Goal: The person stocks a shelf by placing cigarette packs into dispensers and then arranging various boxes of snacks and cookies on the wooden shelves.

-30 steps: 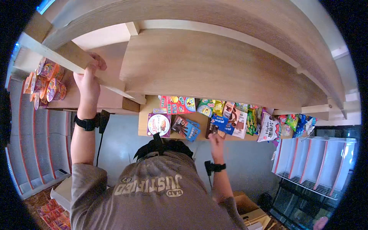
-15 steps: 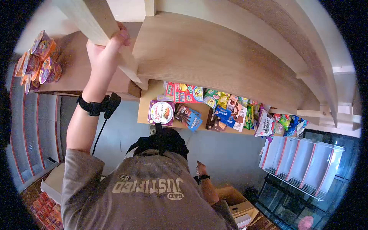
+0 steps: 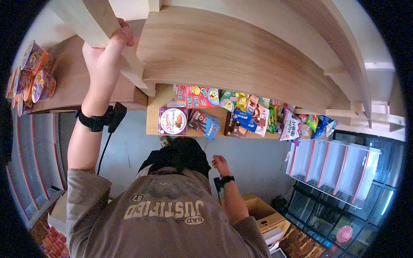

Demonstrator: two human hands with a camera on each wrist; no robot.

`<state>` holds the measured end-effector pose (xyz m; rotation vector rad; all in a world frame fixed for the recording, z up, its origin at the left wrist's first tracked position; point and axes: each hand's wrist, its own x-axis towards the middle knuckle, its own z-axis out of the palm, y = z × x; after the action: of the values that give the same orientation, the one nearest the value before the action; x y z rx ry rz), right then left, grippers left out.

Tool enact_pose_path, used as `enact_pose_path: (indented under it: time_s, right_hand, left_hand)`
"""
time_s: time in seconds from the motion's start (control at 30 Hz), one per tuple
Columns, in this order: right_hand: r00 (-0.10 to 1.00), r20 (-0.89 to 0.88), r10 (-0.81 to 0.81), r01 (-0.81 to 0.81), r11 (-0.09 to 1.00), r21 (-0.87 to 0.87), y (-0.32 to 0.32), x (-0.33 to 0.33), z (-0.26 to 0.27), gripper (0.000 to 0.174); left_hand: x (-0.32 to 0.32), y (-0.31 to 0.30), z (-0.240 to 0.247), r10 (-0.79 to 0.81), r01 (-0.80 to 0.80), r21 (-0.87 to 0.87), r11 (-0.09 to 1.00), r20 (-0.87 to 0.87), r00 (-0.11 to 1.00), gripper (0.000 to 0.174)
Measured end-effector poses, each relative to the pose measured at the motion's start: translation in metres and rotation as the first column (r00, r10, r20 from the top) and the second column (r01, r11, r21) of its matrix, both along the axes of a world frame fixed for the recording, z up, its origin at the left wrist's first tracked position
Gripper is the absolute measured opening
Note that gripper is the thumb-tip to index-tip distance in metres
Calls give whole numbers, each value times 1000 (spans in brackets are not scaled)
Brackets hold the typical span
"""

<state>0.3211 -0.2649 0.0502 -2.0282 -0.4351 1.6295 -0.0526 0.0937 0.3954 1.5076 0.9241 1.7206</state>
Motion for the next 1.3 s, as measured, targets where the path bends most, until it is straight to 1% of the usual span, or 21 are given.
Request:
enact_pose_path:
  time_s: [0.13,0.2,0.23,0.27,0.37,0.5,0.57,0.6,0.63,0.67,0.73,0.8,0.83,0.87,0.93,1.0,1.1,1.13,1.2,1.23,1.3]
  right_hand:
    - [997,45,60,-60,998,4,40,-5,4,49]
    - [1000,-16,14,-14,1000,-5,61,-8,7,61]
    - [997,-63,45,-47,999,-23,73,-9,11,70]
    - [997,-63,46,-46,999,-13,84,-13,13,70]
    - [995,-86,56,-54,998,20,106,-23,14,72]
    - [997,-76,30,-29,1000,11,127,-27,-13,73]
    - [999,-31,-33,31,998,-47,136,-39,2,77]
    - [999,-36,-26,26,999,-19,142,-43,7,77]
    - [1000,0,-12,12,999,-36,143,-43,9,75]
    - [999,38,0,1,999,-48,142,-41,11,72]
    - [977,211,28,-58,989,138,135,-9,-95,59]
    - [992,73,-107,77,941,330,139,-33,-50,46]
    - [993,11,-115,106,945,310,138,-22,-80,45]
    - [991,-52,-119,129,950,285,141,-13,-110,44]
    - [965,-167,-203,247,916,316,142,-30,-63,47]
    - [970,23,-242,232,951,202,146,-50,4,50]
    - [965,-73,-252,262,943,205,145,-29,-41,53]
    - [963,-74,-258,269,936,227,146,-28,-39,53]
    - [978,-50,-203,204,979,5,148,-22,-35,53]
    - [977,-48,-209,210,977,24,143,-15,-56,53]
    - [968,-180,-174,186,981,52,146,8,-110,51]
  left_hand:
    - [0,-1,4,16,-16,-2,1000,-49,999,8]
    - [1,0,5,3,-2,19,1000,-45,999,8]
    - [1,0,5,7,-7,9,1000,-28,1000,11]
    - [1,0,5,12,-12,0,1000,-10,1000,16]
    - [4,-1,3,-12,13,-17,1000,81,997,15]
    - [2,-1,5,-7,9,-39,999,28,1000,15]
    - [2,-1,5,-29,30,-29,999,37,999,15]
    - [1,-1,6,-54,56,-39,998,53,997,16]
    - [2,-3,7,-5,6,-75,997,9,1000,17]
    - [1,-2,6,-3,3,-44,999,7,1000,17]
    - [1,0,1,17,-17,-45,999,2,1000,18]
    - [0,2,-1,33,-34,-8,999,-63,997,8]
    - [1,-1,3,53,-56,-35,998,-81,995,6]
    - [1,-1,2,15,-16,-78,997,-16,1000,17]
    - [1,-3,2,5,-5,-75,997,1,1000,18]
    - [3,-5,5,16,-15,-66,998,8,1000,19]
    - [2,-1,0,18,-16,-77,997,17,1000,20]
    - [3,-2,2,17,-16,-88,996,17,1000,21]
    - [3,-5,6,12,-10,-82,997,20,1000,22]
    - [3,-6,7,24,-25,-93,995,-13,1000,22]
    - [3,-6,9,35,-39,-84,996,-37,999,22]
